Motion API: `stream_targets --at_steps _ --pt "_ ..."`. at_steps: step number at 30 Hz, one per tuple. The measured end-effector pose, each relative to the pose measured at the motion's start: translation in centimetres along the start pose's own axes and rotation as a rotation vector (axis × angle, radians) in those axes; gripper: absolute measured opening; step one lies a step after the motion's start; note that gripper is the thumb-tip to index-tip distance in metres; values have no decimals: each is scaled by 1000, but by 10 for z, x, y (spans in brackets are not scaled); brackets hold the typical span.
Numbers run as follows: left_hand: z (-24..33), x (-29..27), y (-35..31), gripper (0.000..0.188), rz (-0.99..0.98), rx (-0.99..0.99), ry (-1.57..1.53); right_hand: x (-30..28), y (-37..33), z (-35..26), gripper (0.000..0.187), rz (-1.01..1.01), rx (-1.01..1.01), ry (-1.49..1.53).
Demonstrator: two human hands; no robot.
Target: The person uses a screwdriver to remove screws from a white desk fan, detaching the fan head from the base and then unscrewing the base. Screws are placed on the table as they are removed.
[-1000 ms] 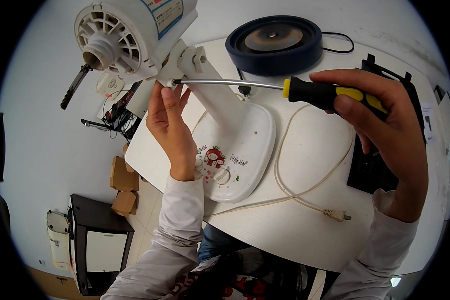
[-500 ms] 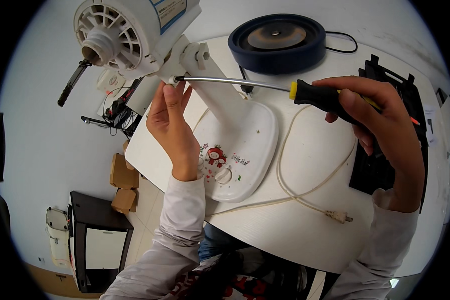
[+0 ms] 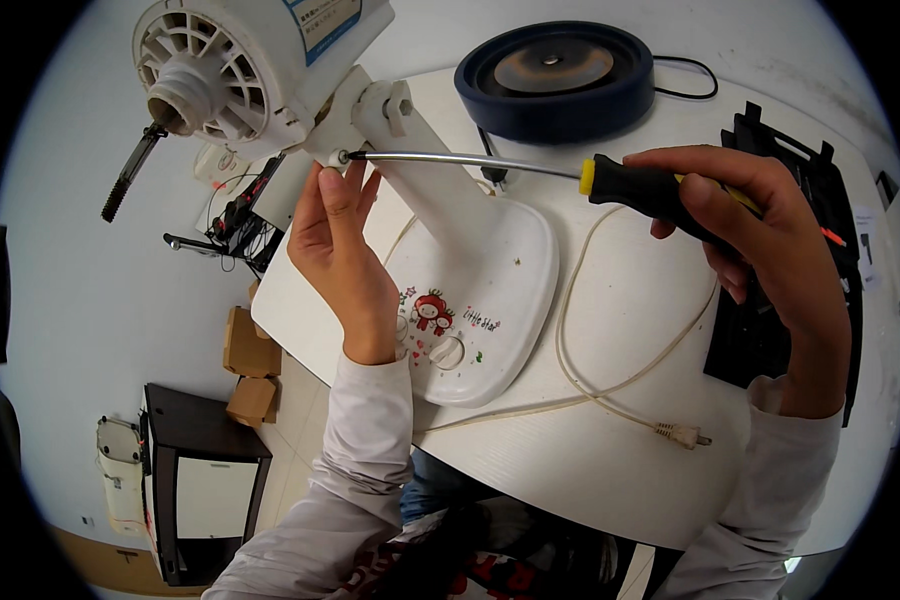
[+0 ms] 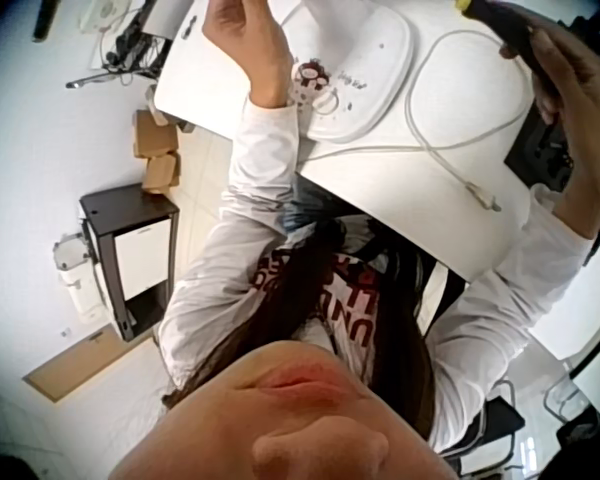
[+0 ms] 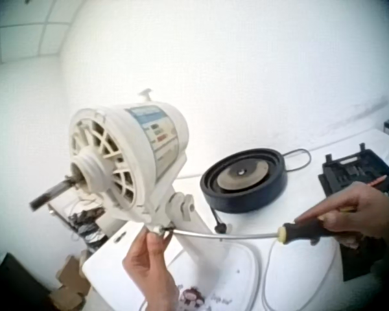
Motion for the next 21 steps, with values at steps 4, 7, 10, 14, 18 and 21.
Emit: stream_targets --at_steps 4,7,10,14,18,21 --pt "1 -1 1 38 -15 6 8 -2 0 1 36 2 25 -12" --pt "2 2 2 38 -21 5 -5 -2 0 1 37 5 17 -16" --pt "1 1 1 38 -14 -2 -1 -2 1 0 37 7 -1 0" --pt "1 2 2 40 -15 -2 -10 -2 0 1 38 16 19 20" --pt "1 2 2 41 -26 3 -9 -3 -1 0 38 20 2 33" --pt "2 2 2 41 -22 3 -15 -2 0 2 38 -2 2 31"
Point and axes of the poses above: each hand's wrist, its own y-axis towards the middle knuckle, its own x-axis out of the palm, z = x × y, the point moved 7 cm from there along y, towards the middle knuckle, and after that the axes turned 14 degrees about -z, right-handed, at the moved point
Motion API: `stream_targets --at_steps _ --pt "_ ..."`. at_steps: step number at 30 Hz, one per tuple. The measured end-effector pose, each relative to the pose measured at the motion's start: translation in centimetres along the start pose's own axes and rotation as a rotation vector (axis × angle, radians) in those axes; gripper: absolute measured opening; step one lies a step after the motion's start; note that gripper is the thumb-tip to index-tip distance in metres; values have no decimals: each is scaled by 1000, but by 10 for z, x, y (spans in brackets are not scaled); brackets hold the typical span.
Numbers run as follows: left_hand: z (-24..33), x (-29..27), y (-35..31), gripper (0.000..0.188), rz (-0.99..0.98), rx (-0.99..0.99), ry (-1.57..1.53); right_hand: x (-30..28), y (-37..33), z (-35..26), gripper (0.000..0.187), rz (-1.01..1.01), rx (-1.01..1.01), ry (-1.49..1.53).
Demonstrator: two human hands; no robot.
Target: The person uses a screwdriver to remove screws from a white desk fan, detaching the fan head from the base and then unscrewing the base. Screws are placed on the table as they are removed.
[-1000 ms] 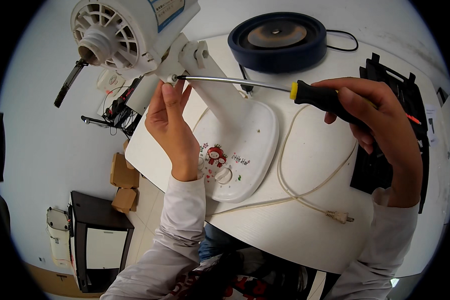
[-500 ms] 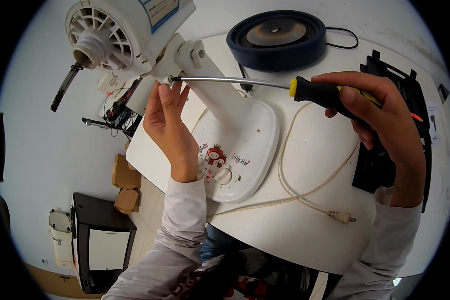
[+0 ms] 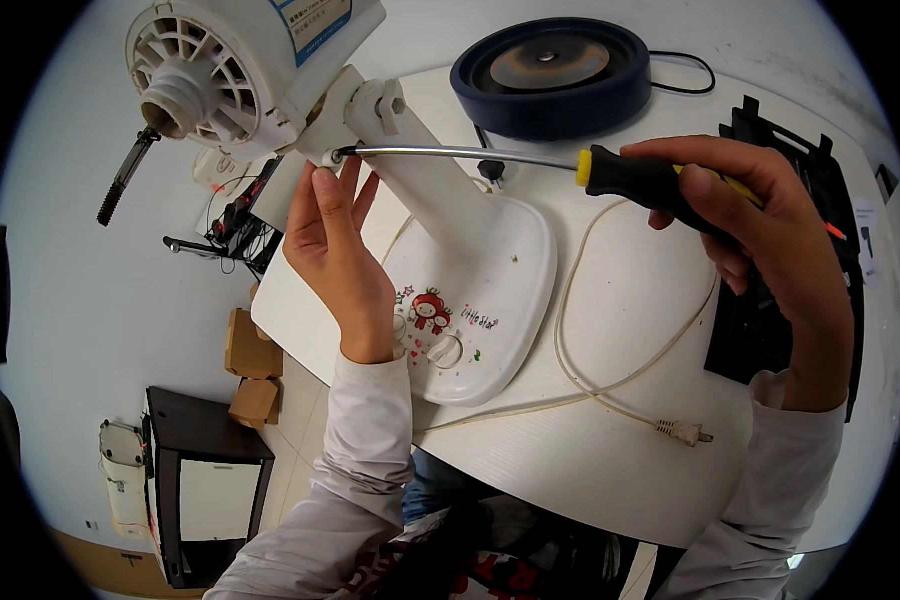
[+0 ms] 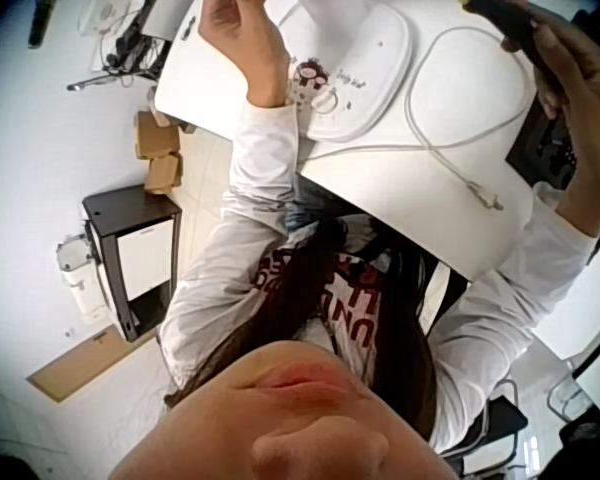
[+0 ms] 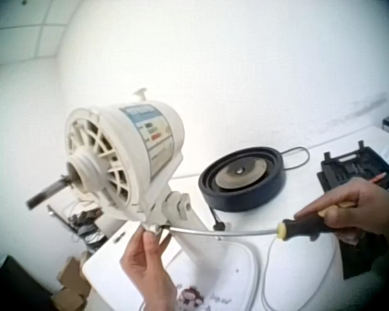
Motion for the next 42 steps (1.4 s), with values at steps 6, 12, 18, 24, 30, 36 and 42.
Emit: stream_targets --at_steps 6,12,18,24,30,36,42 --pt "-1 0 0 41 1 0 -11 2 1 2 38 -3 -8 -11" --pt "-1 -1 -1 40 4 -2 5 4 3 3 38 -18 -6 24" --pt "0 1 0 40 3 -3 3 6 5 7 36 -27 -23 44" --pt "0 2 0 40 -3 -7 -8 5 3 -3 34 -25 26 -28" --pt "1 0 0 40 -4 -21 -6 2 -2 -12 31 7 65 -134" --pt "0 2 -1 38 9 -13 0 1 -4 -22 27 82 14 -279" --pt "5 -5 -1 36 17 -15 105 8 -10 -52 27 137 -236 -561"
Point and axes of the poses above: each hand's wrist, its own y-axis towards the middle knuckle, its own x-axis out of the palm, z = x × y, the point moved 7 cm from there along y, towards the middle knuckle, and after that the axes turned 14 degrees about -z, right-handed, at the moved point
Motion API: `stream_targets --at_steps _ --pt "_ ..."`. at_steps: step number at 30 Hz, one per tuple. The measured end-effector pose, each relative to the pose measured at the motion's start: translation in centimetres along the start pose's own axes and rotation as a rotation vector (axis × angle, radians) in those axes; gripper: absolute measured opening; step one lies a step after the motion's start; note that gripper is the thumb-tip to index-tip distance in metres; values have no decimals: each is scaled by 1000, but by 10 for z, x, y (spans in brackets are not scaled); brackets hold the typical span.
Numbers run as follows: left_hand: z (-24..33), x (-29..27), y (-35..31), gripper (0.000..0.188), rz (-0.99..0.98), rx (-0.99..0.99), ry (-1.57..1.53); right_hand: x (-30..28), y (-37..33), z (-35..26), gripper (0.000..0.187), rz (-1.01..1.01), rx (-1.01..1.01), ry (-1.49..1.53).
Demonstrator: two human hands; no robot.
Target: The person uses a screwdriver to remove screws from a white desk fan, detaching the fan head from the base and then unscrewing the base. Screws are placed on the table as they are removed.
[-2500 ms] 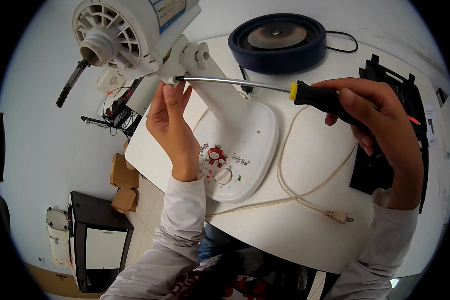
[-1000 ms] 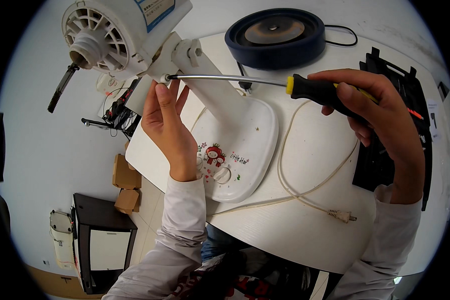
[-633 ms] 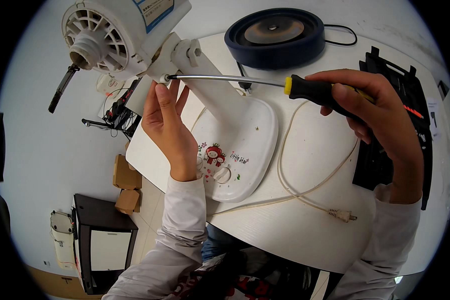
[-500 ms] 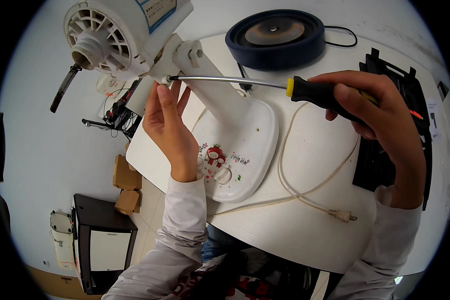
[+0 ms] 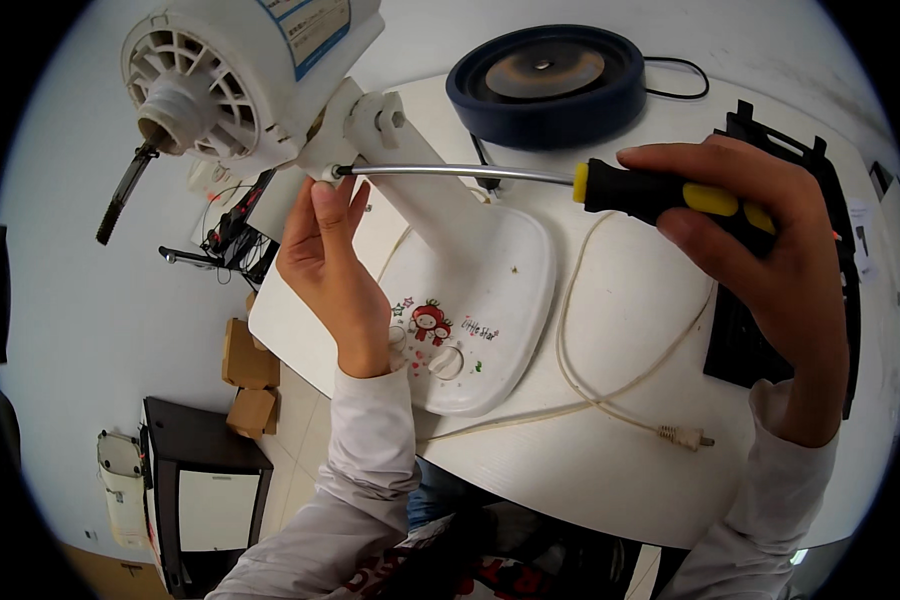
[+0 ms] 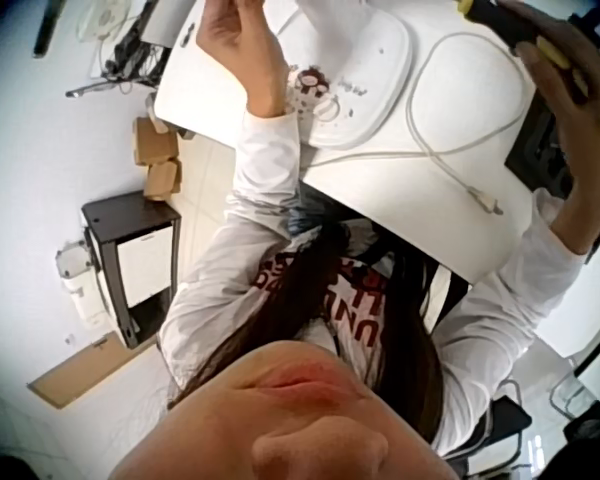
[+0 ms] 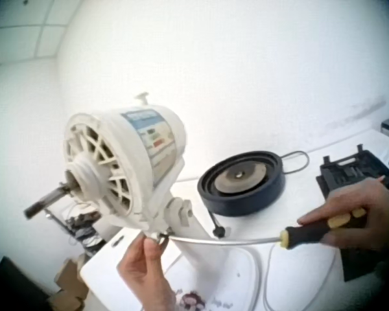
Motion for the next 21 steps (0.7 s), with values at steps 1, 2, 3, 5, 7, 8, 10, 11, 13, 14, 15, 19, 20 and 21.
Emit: stream_targets --at_steps 1,2,3,5,7,8,10,11,13,14,15,19,20,21 --pt "-1 0 1 38 -5 9 8 1 1 1 28 0 0 28" --pt "-2 1 1 39 -9 18 17 2 1 2 29 0 -1 56" --pt "-4 2 1 38 -6 17 2 2 0 3 29 6 3 45" --pt "-3 1 1 38 10 19 -11 5 1 2 30 14 -3 37" --pt "-3 -1 1 39 15 21 -1 9 1 1 32 26 -18 59" --pt "-3 -2 0 39 18 23 4 10 1 1 33 32 -26 69" --pt "-4 -2 -1 39 17 24 15 9 0 -2 37 45 -53 -43" --pt "-6 -1 -1 40 18 23 18 9 0 -4 40 50 -66 -100" --pt "-6 0 -1 40 20 17 16 9 0 -12 44 41 -97 -170" --pt "-5 0 -1 40 20 14 14 8 0 -15 45 41 -119 -205" --pt "-6 -1 -1 39 21 10 12 8 0 -19 46 40 -140 -242" --pt "-3 1 -1 39 22 15 13 5 -8 -31 40 110 -245 -449" --pt "-2 -1 -1 39 24 16 11 6 -9 -39 39 121 -260 -518" --pt "-1 -2 0 39 20 16 17 7 -11 -46 37 136 -275 -588"
Point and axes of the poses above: each hand's wrist, its own y-axis towards the middle knuckle, its own x-axis out of the palm, z = x × y, the point moved 7 cm from there along y, towards the middle knuckle, and after that the axes turned 14 degrees about -z, right-handed, at the moved point
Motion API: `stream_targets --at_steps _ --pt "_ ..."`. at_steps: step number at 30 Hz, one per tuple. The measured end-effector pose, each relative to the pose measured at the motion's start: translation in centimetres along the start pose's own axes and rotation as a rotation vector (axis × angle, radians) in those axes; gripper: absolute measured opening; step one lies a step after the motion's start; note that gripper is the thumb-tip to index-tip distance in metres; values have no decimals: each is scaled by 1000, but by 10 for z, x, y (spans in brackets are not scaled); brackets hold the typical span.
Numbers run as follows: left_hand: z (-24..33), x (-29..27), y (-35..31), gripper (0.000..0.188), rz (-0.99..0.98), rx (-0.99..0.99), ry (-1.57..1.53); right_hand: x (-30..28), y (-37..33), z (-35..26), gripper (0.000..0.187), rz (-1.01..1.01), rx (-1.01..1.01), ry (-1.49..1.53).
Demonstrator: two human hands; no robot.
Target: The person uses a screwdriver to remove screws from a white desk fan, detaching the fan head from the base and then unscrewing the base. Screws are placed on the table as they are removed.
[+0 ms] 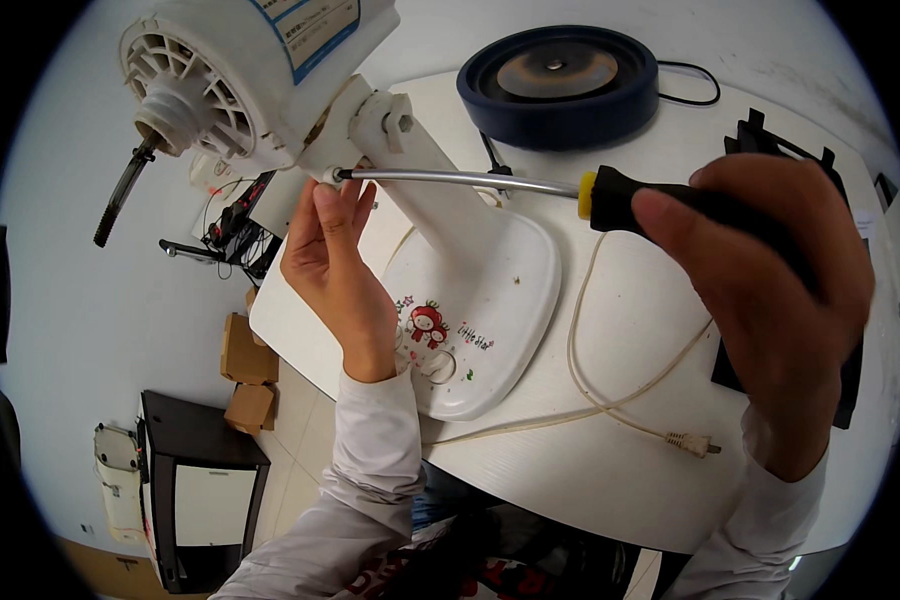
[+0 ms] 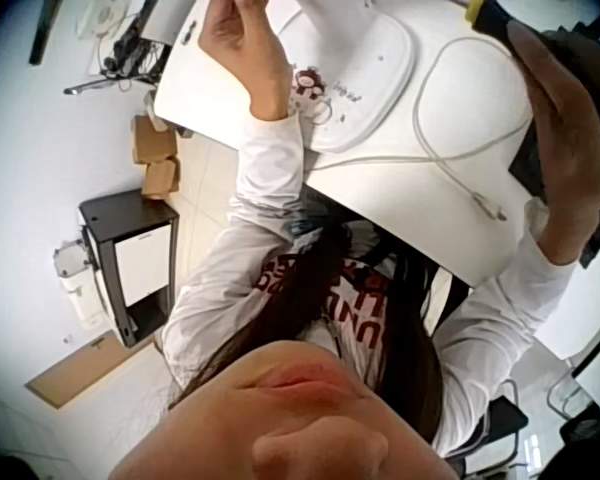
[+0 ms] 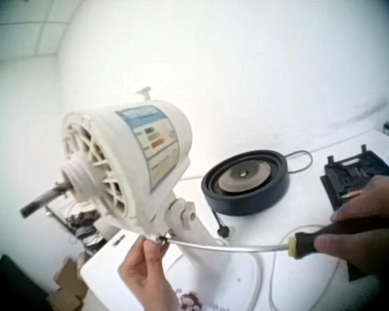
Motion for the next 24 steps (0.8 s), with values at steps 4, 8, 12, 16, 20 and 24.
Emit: stream_targets --at_steps 4,8,12,16,20,24 --pt "-6 1 1 36 -19 -11 -53 -17 4 -26 37 8 -34 -200" --pt "-4 1 1 34 -22 -11 -77 -17 8 -19 35 26 134 -101" --pt "-4 -1 0 34 -20 -14 -70 -13 3 -15 45 -167 189 -132" --pt "-4 0 0 34 -21 -12 -77 -16 6 -21 32 -158 168 -173" --pt "-5 -1 0 34 -7 -16 -100 -29 13 -32 32 -68 106 -256" --pt "-5 -3 0 35 -16 -43 -53 -30 6 -41 29 52 13 -310"
Point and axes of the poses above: each hand's wrist, its own y-axis towards the middle knuckle, its own x-axis out of the palm, z = x × y, the point moved 7 cm from there along y, towards the middle knuckle, and after that the axes turned 14 degrees about -z, right-handed, at the moved point
